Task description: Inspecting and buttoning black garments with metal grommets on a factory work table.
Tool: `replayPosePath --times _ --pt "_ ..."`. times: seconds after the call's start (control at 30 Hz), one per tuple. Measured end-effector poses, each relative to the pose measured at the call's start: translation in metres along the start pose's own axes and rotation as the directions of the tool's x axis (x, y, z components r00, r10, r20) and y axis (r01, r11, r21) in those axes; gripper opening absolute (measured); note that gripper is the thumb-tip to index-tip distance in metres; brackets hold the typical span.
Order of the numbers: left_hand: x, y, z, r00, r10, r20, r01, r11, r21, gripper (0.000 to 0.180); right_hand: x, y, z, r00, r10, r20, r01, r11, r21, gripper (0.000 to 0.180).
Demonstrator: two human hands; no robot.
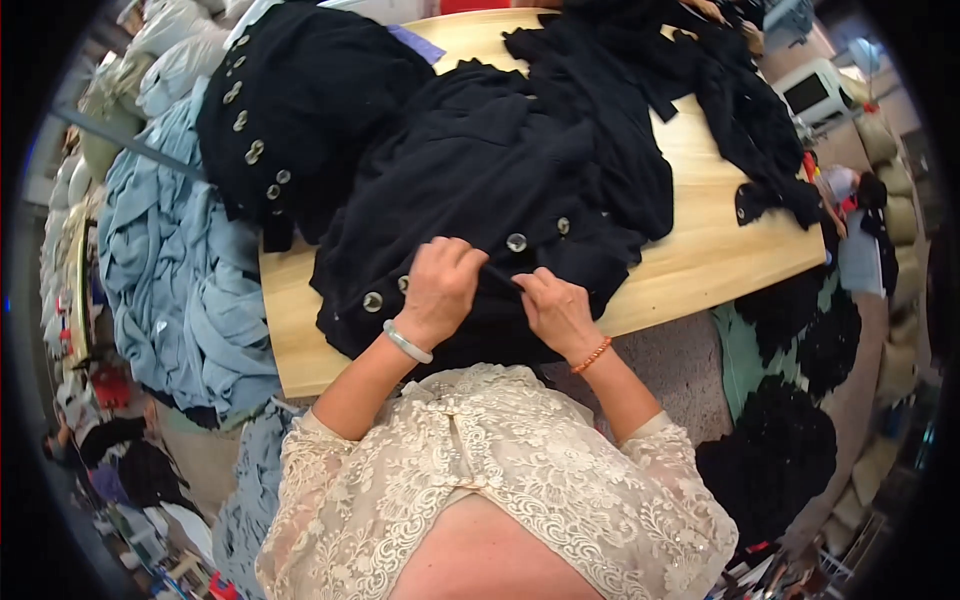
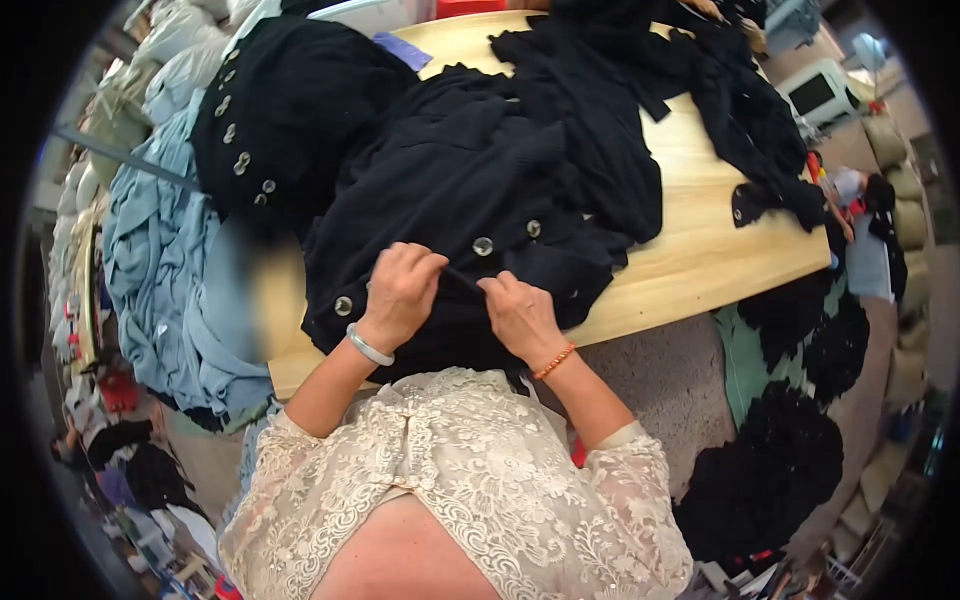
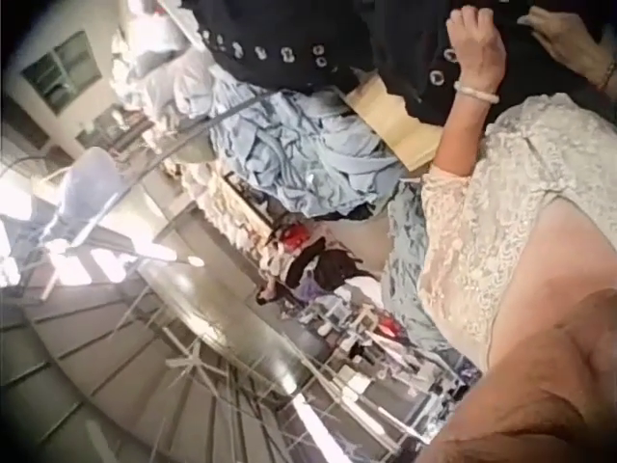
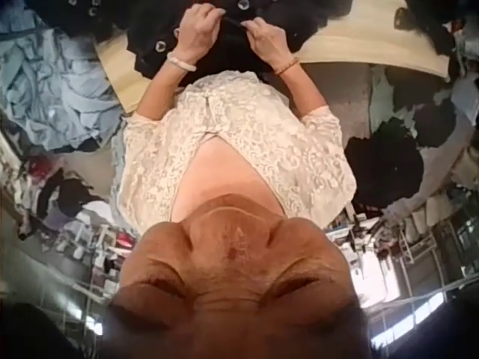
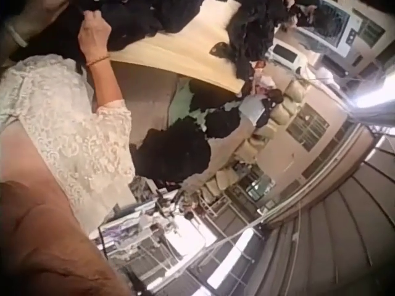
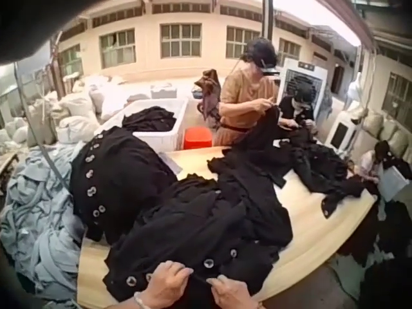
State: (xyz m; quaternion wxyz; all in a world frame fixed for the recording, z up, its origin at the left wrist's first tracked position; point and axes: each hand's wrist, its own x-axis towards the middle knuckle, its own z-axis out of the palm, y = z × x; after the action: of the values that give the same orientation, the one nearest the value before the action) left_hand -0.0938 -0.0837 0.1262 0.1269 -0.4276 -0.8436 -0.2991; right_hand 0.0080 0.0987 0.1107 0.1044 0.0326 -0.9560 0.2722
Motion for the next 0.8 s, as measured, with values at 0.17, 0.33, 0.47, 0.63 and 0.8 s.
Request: replayPosePath --times 0.17,0.33,0.47,0.63,0.8 --pt "0.036 0.011 0.043 0.965 -0.071 0.253 0.101 0.989 -0.106 0.019 -0.005 0.003 0.005 0.995 0.085 -0.048 -0.081 0.992 0.093 0.01" --pt "0.038 0.001 0.059 0.94 -0.107 0.324 0.13 0.99 -0.05 0.018 -0.012 0.004 0.015 0.98 0.11 -0.163 -0.095 0.991 0.098 0.01" --pt "0.046 0.004 0.061 0.913 -0.128 0.387 0.131 0.991 0.017 0.027 -0.01 0.009 0.025 0.971 0.159 -0.177 -0.131 0.978 0.161 0.011" --pt "0.06 -0.005 0.057 0.836 -0.161 0.525 0.349 0.894 -0.282 0.013 -0.008 0.013 0.022 0.976 0.179 -0.121 -0.154 0.969 0.192 0.006" --pt "0.056 -0.013 0.047 0.664 -0.278 0.694 0.732 0.428 -0.529 0.008 -0.004 0.008 0.016 0.957 0.159 -0.243 -0.113 0.975 0.19 0.024"
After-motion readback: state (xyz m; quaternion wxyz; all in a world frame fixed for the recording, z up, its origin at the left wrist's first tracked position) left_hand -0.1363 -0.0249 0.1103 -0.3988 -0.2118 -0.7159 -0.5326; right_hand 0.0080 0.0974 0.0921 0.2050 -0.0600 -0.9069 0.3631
